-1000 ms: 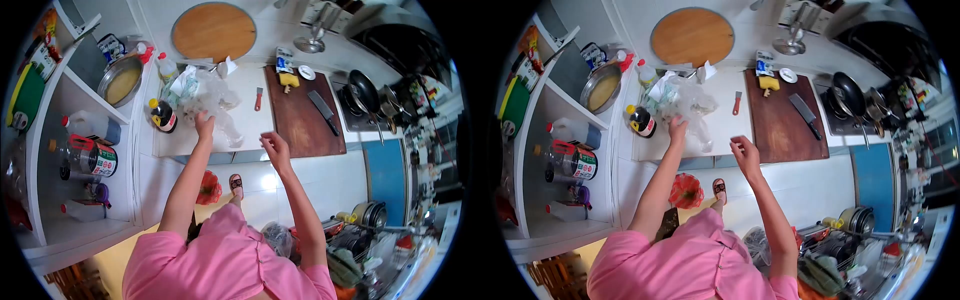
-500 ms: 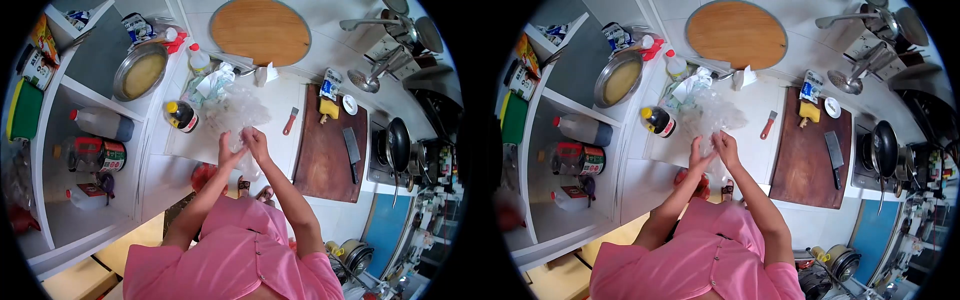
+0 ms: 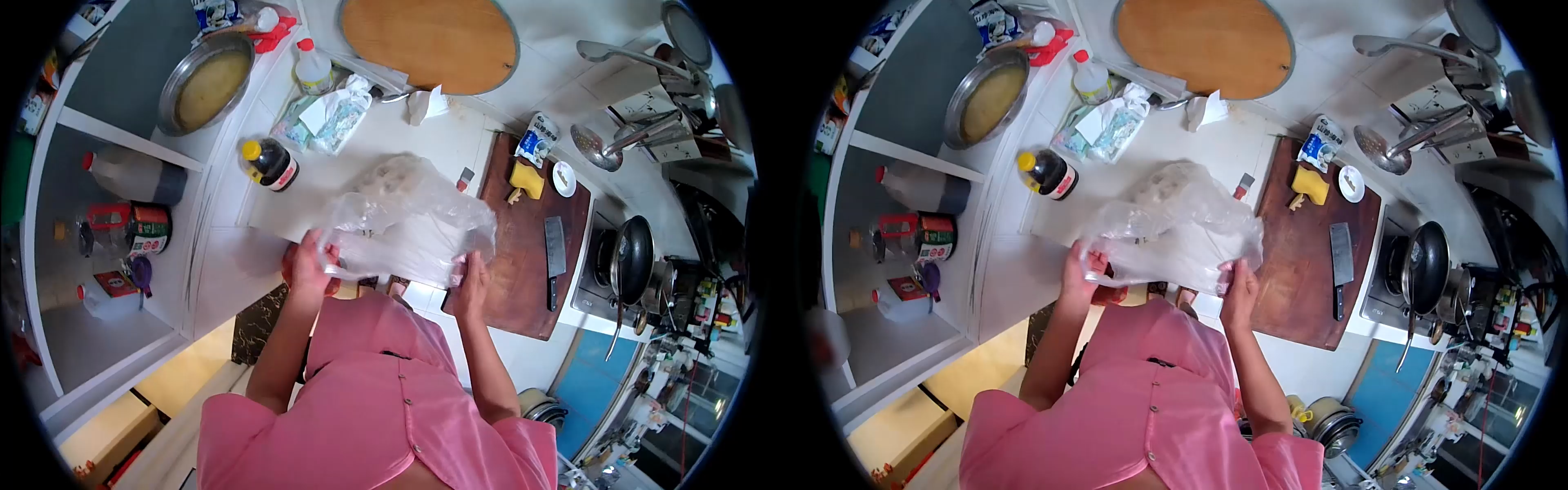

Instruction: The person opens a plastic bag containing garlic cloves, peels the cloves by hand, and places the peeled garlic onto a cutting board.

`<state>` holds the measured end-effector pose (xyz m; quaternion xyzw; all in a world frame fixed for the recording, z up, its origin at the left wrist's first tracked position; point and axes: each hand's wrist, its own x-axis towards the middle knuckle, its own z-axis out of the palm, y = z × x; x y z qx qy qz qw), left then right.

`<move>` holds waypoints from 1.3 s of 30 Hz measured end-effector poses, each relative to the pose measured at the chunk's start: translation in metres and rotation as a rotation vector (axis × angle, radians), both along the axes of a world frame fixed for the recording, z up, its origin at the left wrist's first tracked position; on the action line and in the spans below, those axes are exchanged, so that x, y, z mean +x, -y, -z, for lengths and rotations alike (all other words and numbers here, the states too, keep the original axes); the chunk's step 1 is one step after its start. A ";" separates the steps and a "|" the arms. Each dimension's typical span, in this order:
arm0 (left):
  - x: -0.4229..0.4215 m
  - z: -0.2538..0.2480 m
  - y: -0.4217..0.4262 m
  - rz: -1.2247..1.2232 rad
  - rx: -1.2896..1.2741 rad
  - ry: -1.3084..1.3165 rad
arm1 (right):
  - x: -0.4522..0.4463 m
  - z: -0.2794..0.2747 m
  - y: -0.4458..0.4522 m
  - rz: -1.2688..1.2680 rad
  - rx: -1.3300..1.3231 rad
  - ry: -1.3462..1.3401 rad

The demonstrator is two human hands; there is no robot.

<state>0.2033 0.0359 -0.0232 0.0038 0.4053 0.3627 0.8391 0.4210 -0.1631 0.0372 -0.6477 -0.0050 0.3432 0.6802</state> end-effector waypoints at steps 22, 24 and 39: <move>0.052 0.066 0.014 0.775 0.697 -1.248 | 0.110 0.066 -0.194 -1.148 -0.640 1.603; 0.053 0.088 -0.002 0.510 0.541 -1.140 | 0.117 0.108 -0.197 -1.201 -0.548 1.461; 0.013 0.001 -0.045 0.604 0.152 -0.167 | 0.177 0.090 -0.083 -0.658 0.035 -0.401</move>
